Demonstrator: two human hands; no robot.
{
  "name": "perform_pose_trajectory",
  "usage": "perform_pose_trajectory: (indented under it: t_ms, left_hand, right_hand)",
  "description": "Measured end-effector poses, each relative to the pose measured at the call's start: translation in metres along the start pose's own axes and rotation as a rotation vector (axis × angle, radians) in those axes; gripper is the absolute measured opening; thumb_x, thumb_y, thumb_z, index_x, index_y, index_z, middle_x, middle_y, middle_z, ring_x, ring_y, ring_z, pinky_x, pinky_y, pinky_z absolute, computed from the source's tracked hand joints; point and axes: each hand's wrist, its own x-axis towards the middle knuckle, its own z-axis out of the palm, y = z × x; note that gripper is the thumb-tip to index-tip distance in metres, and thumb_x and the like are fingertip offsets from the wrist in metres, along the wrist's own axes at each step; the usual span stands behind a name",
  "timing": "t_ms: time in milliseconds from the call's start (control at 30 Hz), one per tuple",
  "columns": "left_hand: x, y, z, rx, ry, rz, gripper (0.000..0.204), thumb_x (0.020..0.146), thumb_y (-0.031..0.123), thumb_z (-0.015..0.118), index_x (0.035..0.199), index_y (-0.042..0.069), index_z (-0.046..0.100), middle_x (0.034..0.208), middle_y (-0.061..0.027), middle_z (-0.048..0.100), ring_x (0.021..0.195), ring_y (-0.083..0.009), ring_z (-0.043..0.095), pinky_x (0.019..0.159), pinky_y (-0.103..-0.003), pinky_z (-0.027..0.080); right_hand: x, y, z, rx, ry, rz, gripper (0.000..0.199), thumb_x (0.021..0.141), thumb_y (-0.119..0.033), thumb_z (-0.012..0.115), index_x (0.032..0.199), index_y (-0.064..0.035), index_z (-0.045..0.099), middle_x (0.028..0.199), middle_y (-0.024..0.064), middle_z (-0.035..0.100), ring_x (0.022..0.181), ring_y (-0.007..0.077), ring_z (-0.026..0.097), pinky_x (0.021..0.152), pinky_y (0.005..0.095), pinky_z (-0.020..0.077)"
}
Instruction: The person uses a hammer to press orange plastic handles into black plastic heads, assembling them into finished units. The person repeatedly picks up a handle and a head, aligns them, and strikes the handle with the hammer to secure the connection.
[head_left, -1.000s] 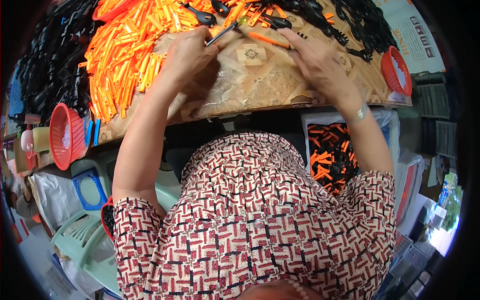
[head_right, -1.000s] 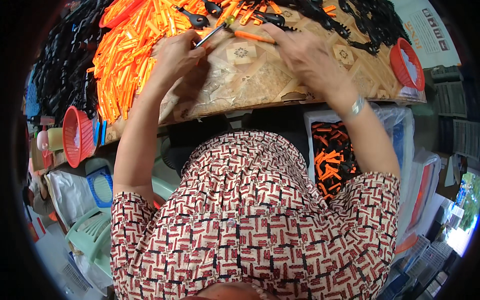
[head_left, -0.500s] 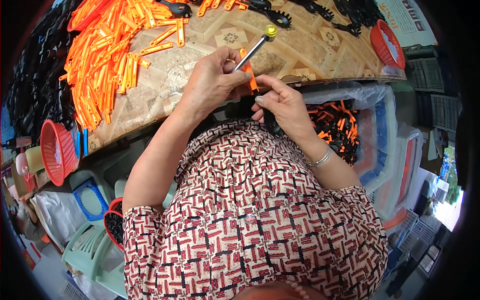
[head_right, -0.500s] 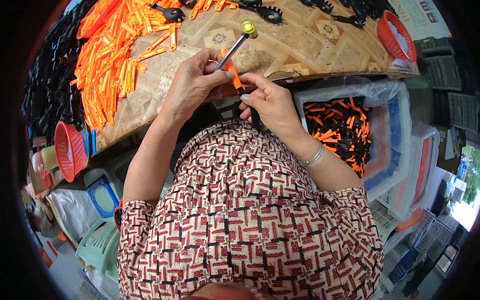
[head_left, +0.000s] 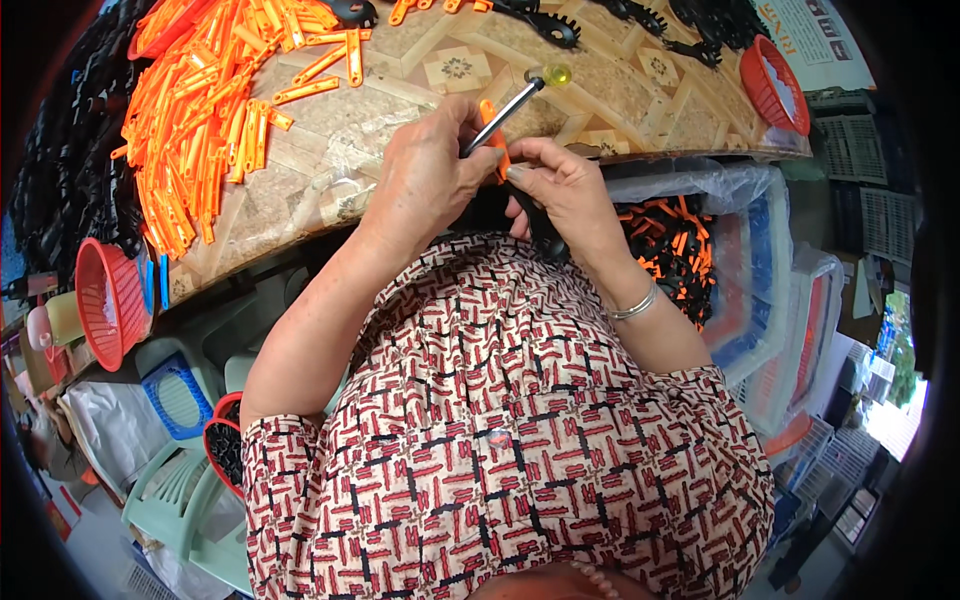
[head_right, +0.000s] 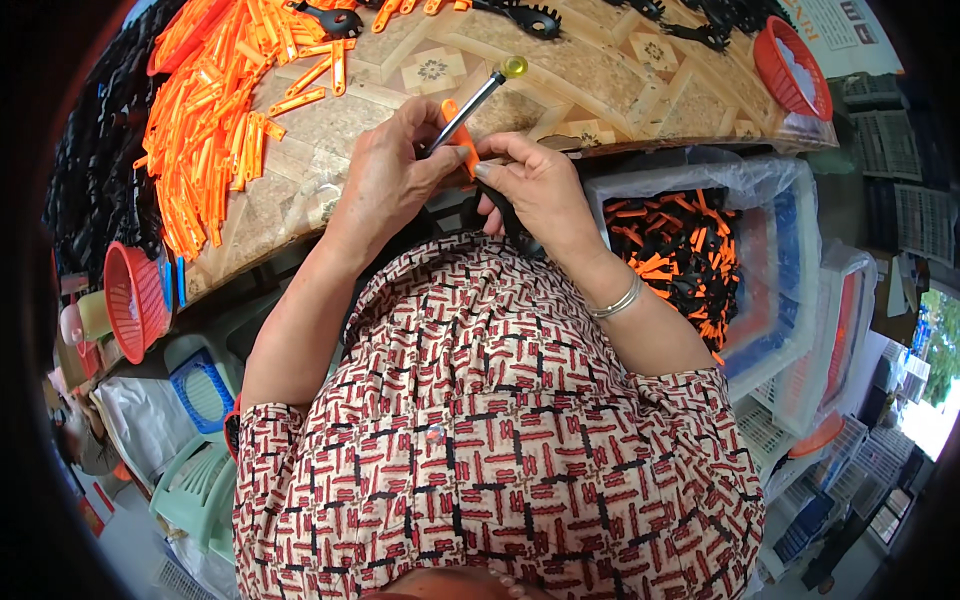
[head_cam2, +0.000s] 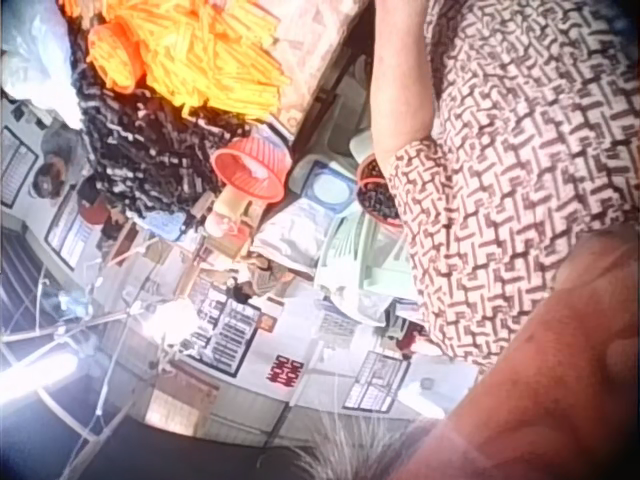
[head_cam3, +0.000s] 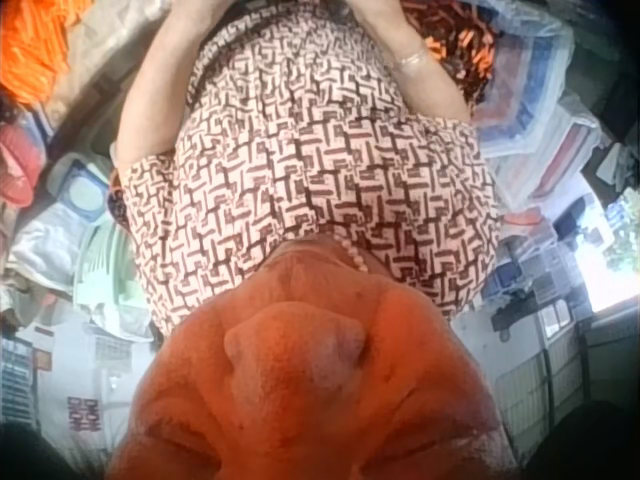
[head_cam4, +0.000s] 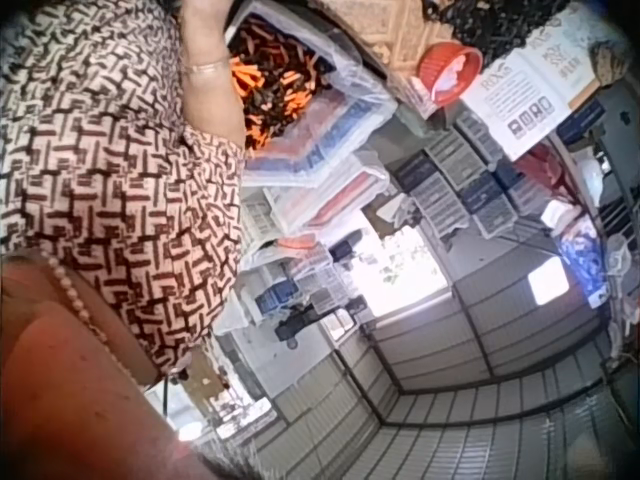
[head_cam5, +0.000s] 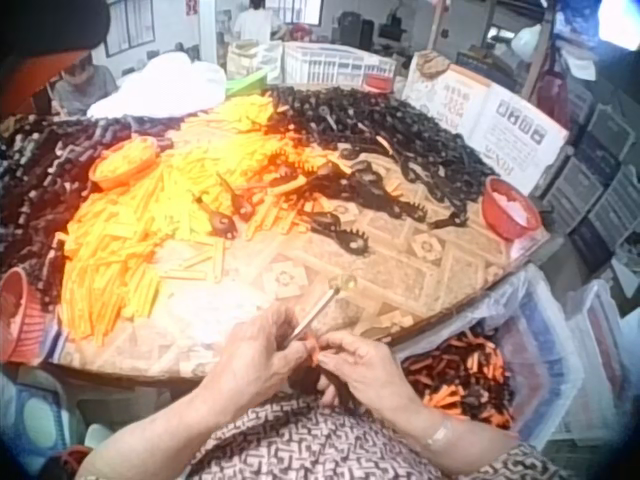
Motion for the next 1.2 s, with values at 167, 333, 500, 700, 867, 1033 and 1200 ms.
perform_pose_trajectory:
  t_ms: [167, 333, 500, 700, 867, 1033, 1200]
  left_hand:
    - [0.003, 0.009, -0.019, 0.236, 0.027, -0.084, 0.038, 0.085, 0.021, 0.075, 0.115, 0.002, 0.063, 0.072, -0.0166, 0.066, 0.07, -0.0279, 0.068, 0.064, -0.039, 0.052]
    - [0.015, -0.011, -0.023, 0.207, 0.019, 0.049, 0.036, 0.087, 0.024, 0.077, 0.114, 0.001, 0.07, 0.078, -0.0128, 0.07, 0.069, -0.0181, 0.066, 0.065, -0.033, 0.051]
    - [0.017, -0.012, -0.024, 0.282, -0.025, 0.011, 0.032, 0.088, 0.024, 0.074, 0.109, 0.0, 0.071, 0.08, -0.0158, 0.071, 0.07, -0.0196, 0.067, 0.067, -0.034, 0.052]
    - [0.01, -0.011, -0.017, 0.234, 0.055, 0.051, 0.031, 0.091, 0.022, 0.072, 0.115, 0.003, 0.07, 0.077, -0.0118, 0.069, 0.067, -0.015, 0.065, 0.063, -0.032, 0.05]
    - [-0.011, 0.004, -0.044, 0.046, 0.066, 0.008, 0.034, 0.096, 0.018, 0.068, 0.128, 0.006, 0.065, 0.075, -0.001, 0.062, 0.064, -0.0059, 0.057, 0.057, -0.024, 0.045]
    - [-0.066, 0.017, -0.044, 0.012, 0.217, 0.151, 0.031, 0.099, 0.005, 0.059, 0.13, 0.003, 0.063, 0.077, -0.0019, 0.062, 0.067, -0.0077, 0.058, 0.059, -0.024, 0.048]
    - [-0.07, 0.011, -0.051, 0.319, 0.102, 0.124, 0.035, 0.092, -0.002, 0.064, 0.126, 0.003, 0.063, 0.096, -0.0206, 0.07, 0.072, -0.0358, 0.067, 0.064, -0.038, 0.054]
  right_hand:
    - [0.003, -0.005, -0.002, -0.085, -0.023, 0.004, 0.024, 0.099, -0.011, 0.064, 0.12, -0.0001, 0.063, 0.071, 0.0053, 0.066, 0.053, 0.0103, 0.062, 0.047, 0.0224, 0.0504]
    - [0.003, -0.004, -0.005, -0.135, -0.031, 0.015, 0.024, 0.098, -0.011, 0.064, 0.12, -0.0005, 0.064, 0.071, 0.0053, 0.066, 0.051, 0.01, 0.061, 0.047, 0.0221, 0.0492]
    - [0.004, -0.008, -0.001, -0.126, -0.02, 0.043, 0.024, 0.098, -0.011, 0.063, 0.12, 0.0, 0.064, 0.071, 0.0055, 0.066, 0.051, 0.0102, 0.061, 0.048, 0.0223, 0.0491]
    - [0.001, -0.01, 0.005, -0.082, -0.007, 0.055, 0.024, 0.098, -0.008, 0.061, 0.12, 0.0015, 0.059, 0.071, 0.007, 0.066, 0.051, 0.0119, 0.062, 0.048, 0.0233, 0.0497]
    - [0.0, -0.003, 0.002, -0.178, -0.006, 0.016, 0.024, 0.098, -0.006, 0.06, 0.119, 0.003, 0.052, 0.072, 0.0107, 0.067, 0.054, 0.0146, 0.065, 0.048, 0.0263, 0.0506]
    - [-0.002, -0.008, 0.008, -0.194, -0.038, -0.008, 0.022, 0.098, -0.008, 0.06, 0.113, 0.002, 0.047, 0.073, 0.0125, 0.067, 0.054, 0.0168, 0.066, 0.048, 0.0268, 0.0507]
    - [0.001, -0.002, 0.004, -0.144, -0.051, -0.018, 0.023, 0.099, -0.011, 0.06, 0.11, -0.0024, 0.043, 0.075, 0.0131, 0.067, 0.054, 0.0169, 0.065, 0.05, 0.024, 0.0502]
